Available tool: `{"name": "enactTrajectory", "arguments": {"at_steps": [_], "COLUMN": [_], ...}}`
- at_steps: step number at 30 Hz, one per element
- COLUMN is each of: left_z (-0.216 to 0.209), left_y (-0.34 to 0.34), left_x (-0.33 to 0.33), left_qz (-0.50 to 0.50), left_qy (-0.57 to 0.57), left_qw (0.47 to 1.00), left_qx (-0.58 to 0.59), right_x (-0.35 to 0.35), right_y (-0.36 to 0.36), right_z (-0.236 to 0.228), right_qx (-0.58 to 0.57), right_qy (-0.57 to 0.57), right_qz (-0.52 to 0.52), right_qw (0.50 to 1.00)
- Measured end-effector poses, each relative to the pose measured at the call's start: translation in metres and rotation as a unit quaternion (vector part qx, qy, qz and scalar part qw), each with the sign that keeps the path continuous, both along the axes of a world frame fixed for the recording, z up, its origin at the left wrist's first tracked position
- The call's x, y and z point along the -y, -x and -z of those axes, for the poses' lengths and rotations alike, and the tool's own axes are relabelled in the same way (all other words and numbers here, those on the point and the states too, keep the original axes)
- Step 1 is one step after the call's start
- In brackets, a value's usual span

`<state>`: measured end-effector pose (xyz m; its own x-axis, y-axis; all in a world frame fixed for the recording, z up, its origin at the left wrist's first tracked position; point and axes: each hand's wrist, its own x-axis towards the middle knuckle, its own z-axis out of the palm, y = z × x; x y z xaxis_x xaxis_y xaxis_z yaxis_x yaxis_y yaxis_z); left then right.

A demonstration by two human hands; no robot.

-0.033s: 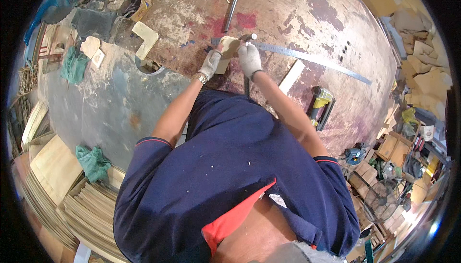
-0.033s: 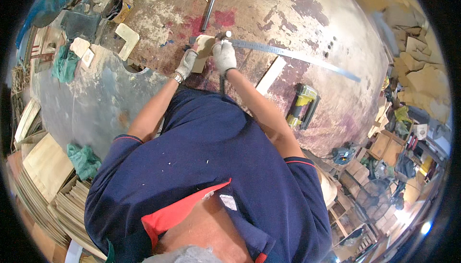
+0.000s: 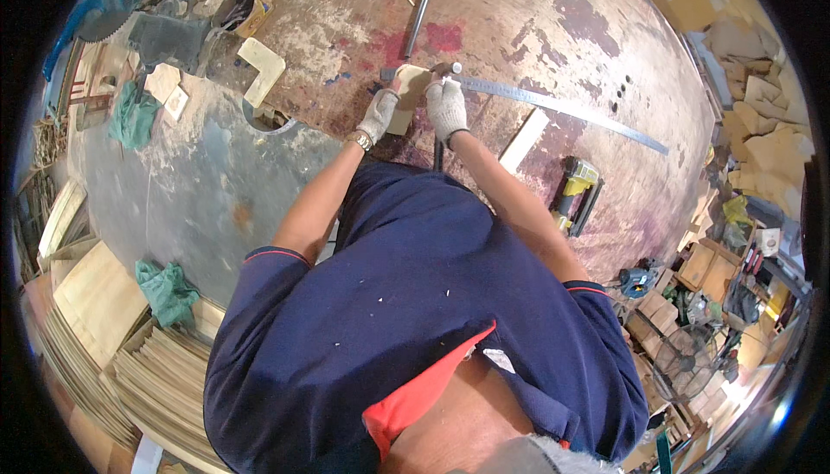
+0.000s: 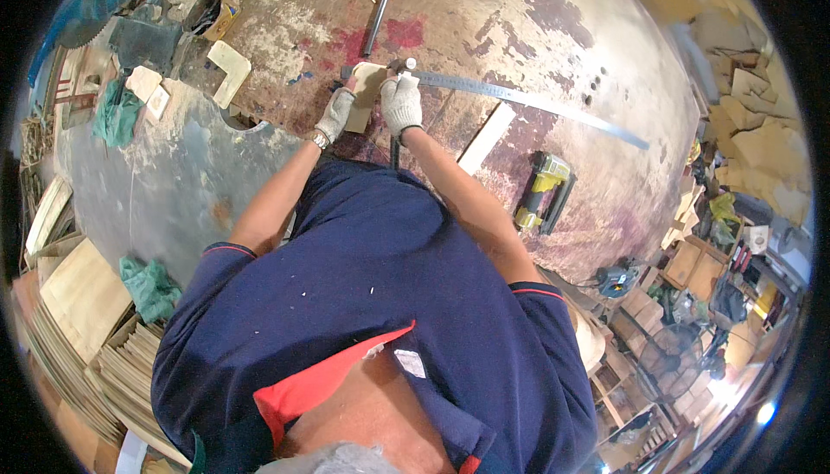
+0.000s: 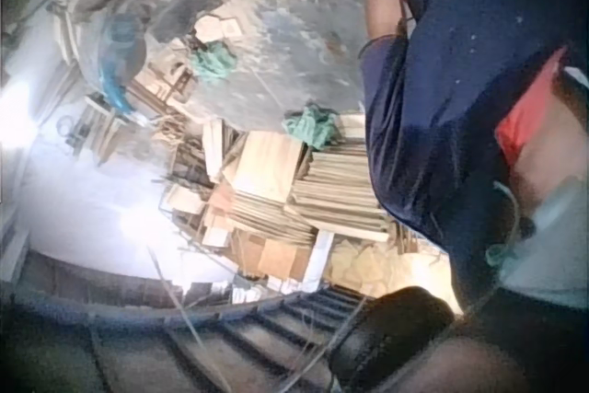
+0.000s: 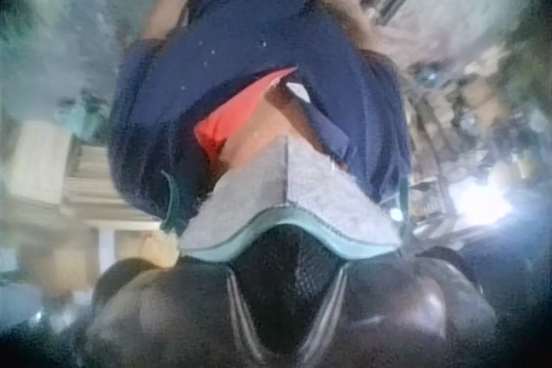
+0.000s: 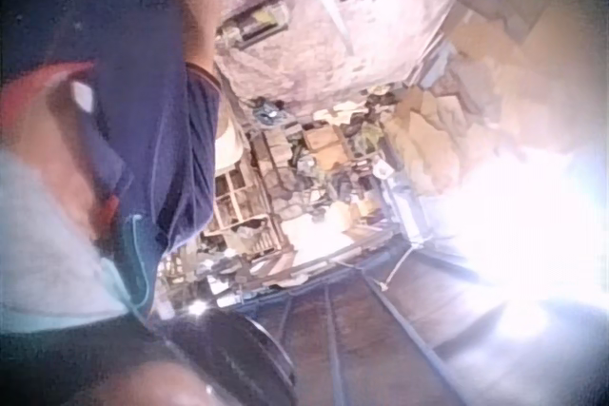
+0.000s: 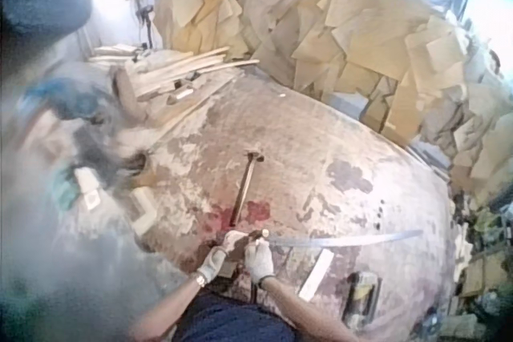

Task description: The person assembles small wooden L-shaped pieces by aligning them, inserting nails, and using a nail gun to fasten them. They also use a metal ruler to measure and a pencil to mark the wood, and a power sander to smooth edges. The person handles multiple wooden pieces and tools on a cluttered workbench.

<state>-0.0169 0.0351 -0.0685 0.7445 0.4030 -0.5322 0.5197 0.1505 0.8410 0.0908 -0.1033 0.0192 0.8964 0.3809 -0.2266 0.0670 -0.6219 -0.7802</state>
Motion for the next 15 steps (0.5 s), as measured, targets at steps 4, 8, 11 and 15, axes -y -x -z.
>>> {"name": "enactTrajectory", "arguments": {"at_steps": [4, 8, 11, 15], "left_z": [-0.041, -0.052, -0.051, -0.05], "left_y": [-0.012, -0.021, -0.017, -0.019], "left_x": [0.001, 0.003, 0.008, 0.011], "left_qz": [-0.011, -0.049, -0.008, 0.083], "left_qy": [0.07, 0.079, 0.083, 0.012], "left_qw": [0.997, 0.994, 0.995, 0.991], "left_qx": [0.042, 0.054, 0.062, 0.105], "right_x": [-0.004, 0.002, 0.014, 0.027], "right_y": [0.006, -0.013, -0.02, -0.023], "right_z": [0.006, -0.012, -0.037, -0.075], "right_qx": [0.022, -0.153, -0.169, -0.036], "right_qy": [0.0, -0.102, -0.082, -0.027], "right_qz": [0.008, 0.032, -0.025, -0.154], "right_qw": [1.0, 0.983, 0.982, 0.987]}}
